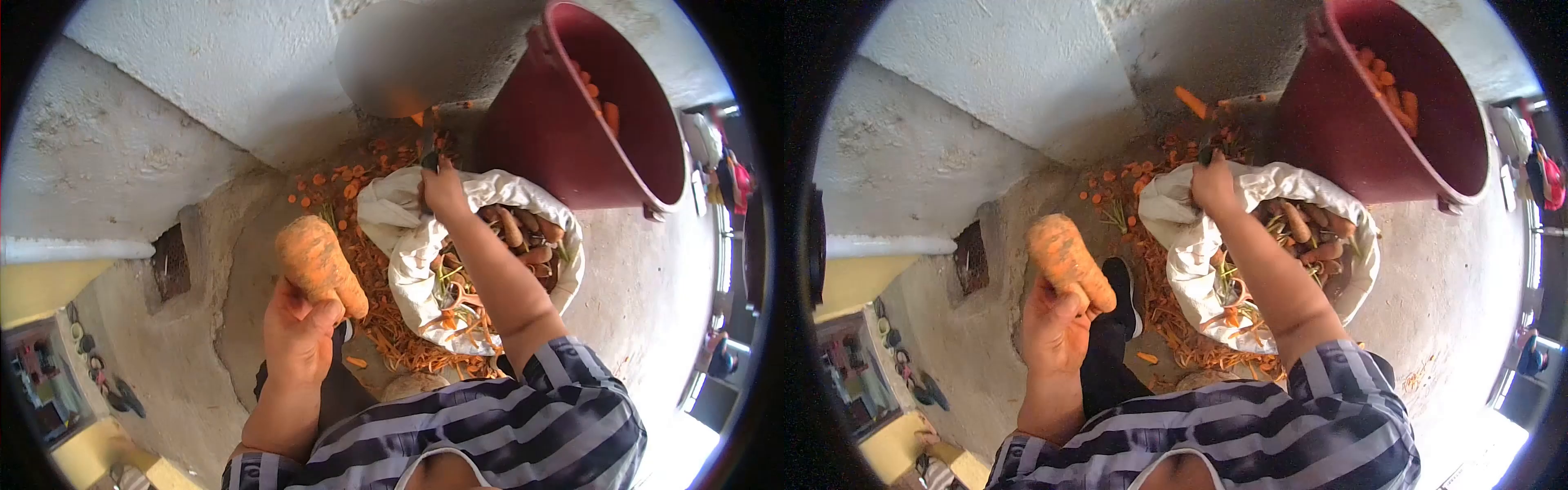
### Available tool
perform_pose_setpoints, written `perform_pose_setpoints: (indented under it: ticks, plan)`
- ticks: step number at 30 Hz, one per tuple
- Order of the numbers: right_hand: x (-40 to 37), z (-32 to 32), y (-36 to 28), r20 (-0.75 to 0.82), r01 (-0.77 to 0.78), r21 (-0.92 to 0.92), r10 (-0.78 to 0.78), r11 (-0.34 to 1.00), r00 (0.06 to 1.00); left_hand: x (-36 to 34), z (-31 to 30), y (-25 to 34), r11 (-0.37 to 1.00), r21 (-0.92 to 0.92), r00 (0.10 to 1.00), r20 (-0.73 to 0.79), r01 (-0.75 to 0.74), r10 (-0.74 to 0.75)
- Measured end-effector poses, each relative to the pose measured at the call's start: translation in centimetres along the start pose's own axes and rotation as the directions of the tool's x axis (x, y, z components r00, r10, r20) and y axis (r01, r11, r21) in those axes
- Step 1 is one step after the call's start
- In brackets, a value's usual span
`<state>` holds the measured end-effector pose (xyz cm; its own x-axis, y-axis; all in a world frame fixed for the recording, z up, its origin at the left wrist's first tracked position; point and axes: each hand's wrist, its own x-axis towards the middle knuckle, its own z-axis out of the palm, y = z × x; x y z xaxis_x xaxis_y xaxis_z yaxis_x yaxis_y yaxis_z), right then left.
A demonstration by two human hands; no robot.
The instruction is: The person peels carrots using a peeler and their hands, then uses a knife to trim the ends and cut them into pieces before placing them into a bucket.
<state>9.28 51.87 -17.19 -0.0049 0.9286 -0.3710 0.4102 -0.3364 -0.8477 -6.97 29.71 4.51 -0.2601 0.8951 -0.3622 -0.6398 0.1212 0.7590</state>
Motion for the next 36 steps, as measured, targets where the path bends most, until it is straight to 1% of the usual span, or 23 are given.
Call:
perform_pose_setpoints:
  ticks: [1, 3, 5, 7, 8, 9, 10, 13, 14, 15, 17, 18, 21, 22, 23, 25, 26, 28, 29, 30, 33, 34, 36]
  plan:
    - [-5.8, -3.0, -4.9, 0.088, -0.094, -0.022, 0.096, 0.995, 0.992, 0.1, 0.6, 0.0, 1.000, -0.008, 1.000, 0.009, 0.008, -0.008]
    - [-13.0, -6.8, -8.3, 0.076, 0.075, 0.174, -0.089, 0.982, 0.993, 0.4, 1.0, -0.7, 1.000, 0.026, 0.997, 0.069, 0.016, -0.017]
    - [-18.3, -10.0, -9.9, 0.050, 0.166, 0.315, -0.191, 0.934, 0.980, 0.3, 1.3, -1.7, 0.998, 0.058, 0.986, 0.167, 0.018, -0.028]
    - [-22.2, -13.0, -10.9, -0.070, 0.305, 0.366, -0.301, 0.879, 0.951, -0.2, 2.7, -1.9, 0.996, 0.077, 0.963, 0.259, 0.053, -0.071]
    - [-23.3, -14.4, -11.1, -0.172, 0.383, 0.367, -0.342, 0.848, 0.924, -0.5, 3.3, -1.9, 0.993, 0.093, 0.947, 0.304, 0.080, -0.105]
    - [-24.7, -16.2, -12.0, -0.183, 0.404, 0.398, -0.360, 0.824, 0.915, -0.9, 3.9, -2.0, 0.988, 0.110, 0.928, 0.345, 0.106, -0.138]
    - [-25.4, -17.6, -12.0, -0.225, 0.395, 0.404, -0.329, 0.825, 0.917, -1.3, 4.4, -2.6, 0.988, 0.149, 0.941, 0.324, 0.046, -0.093]
    - [-26.5, -21.6, -11.2, -0.325, 0.310, 0.450, -0.169, 0.837, 0.930, -2.2, 5.2, -4.3, 0.989, 0.054, 0.949, 0.281, 0.137, -0.146]
    - [-27.0, -22.6, -10.5, -0.345, 0.273, 0.488, -0.104, 0.829, 0.933, -2.0, 4.6, -5.2, 0.991, 0.017, 0.914, 0.384, 0.131, -0.127]
    - [-27.9, -23.4, -9.6, -0.314, 0.210, 0.595, -0.016, 0.776, 0.949, -2.0, 4.4, -6.2, 0.990, 0.021, 0.923, 0.361, 0.139, -0.137]
    - [-31.0, -25.0, -7.4, -0.225, 0.201, 0.558, -0.086, 0.805, 0.971, -2.2, 4.4, -7.1, 0.989, 0.031, 0.940, 0.307, 0.145, -0.147]
    - [-32.8, -24.9, -6.3, -0.208, 0.193, 0.564, -0.088, 0.803, 0.974, -3.0, 5.1, -7.3, 0.987, 0.053, 0.964, 0.215, 0.151, -0.159]
    - [-37.3, -24.3, -2.7, -0.152, 0.197, 0.605, -0.131, 0.772, 0.980, -3.2, 4.1, -9.1, 0.958, 0.033, 0.952, 0.101, 0.286, -0.288]
    - [-38.1, -23.9, -1.1, -0.183, 0.248, 0.585, -0.171, 0.773, 0.968, -3.6, 4.2, -9.4, 0.947, -0.022, 0.935, 0.164, 0.322, -0.314]
    - [-38.6, -23.7, 0.0, -0.218, 0.302, 0.561, -0.214, 0.771, 0.952, -4.1, 4.6, -9.6, 0.943, -0.034, 0.931, 0.172, 0.331, -0.321]
    - [-38.9, -22.9, 0.5, -0.367, 0.470, 0.509, -0.313, 0.721, 0.876, -6.1, 6.0, -9.9, 0.934, -0.058, 0.923, 0.183, 0.352, -0.337]
    - [-39.2, -22.6, 0.7, -0.433, 0.544, 0.473, -0.355, 0.693, 0.828, -6.2, 5.8, -10.7, 0.928, -0.083, 0.914, 0.225, 0.364, -0.338]
    - [-39.0, -24.6, -0.4, -0.164, 0.344, 0.437, -0.303, 0.831, 0.939, -7.5, 7.2, -10.6, 0.927, -0.058, 0.885, 0.323, 0.372, -0.335]
    - [-38.4, -25.6, -0.9, -0.028, 0.244, 0.390, -0.253, 0.888, 0.967, -7.9, 7.8, -10.6, 0.925, -0.046, 0.866, 0.373, 0.377, -0.334]
    - [-37.8, -25.8, -1.2, 0.005, 0.229, 0.410, -0.253, 0.883, 0.967, -7.6, 7.9, -10.9, 0.920, -0.053, 0.827, 0.462, 0.387, -0.321]
    - [-34.8, -25.4, -0.3, -0.126, 0.434, 0.318, -0.416, 0.843, 0.900, -7.5, 8.6, -11.4, 0.941, -0.045, 0.835, 0.477, 0.335, -0.274]
    - [-34.4, -25.3, -0.7, -0.129, 0.376, 0.395, -0.355, 0.838, 0.926, -7.4, 8.7, -11.7, 0.956, -0.004, 0.854, 0.451, 0.292, -0.259]
    - [-32.8, -25.0, 0.2, -0.124, 0.312, 0.409, -0.286, 0.858, 0.950, -6.9, 8.7, -12.7, 0.974, 0.084, 0.887, 0.404, 0.208, -0.224]
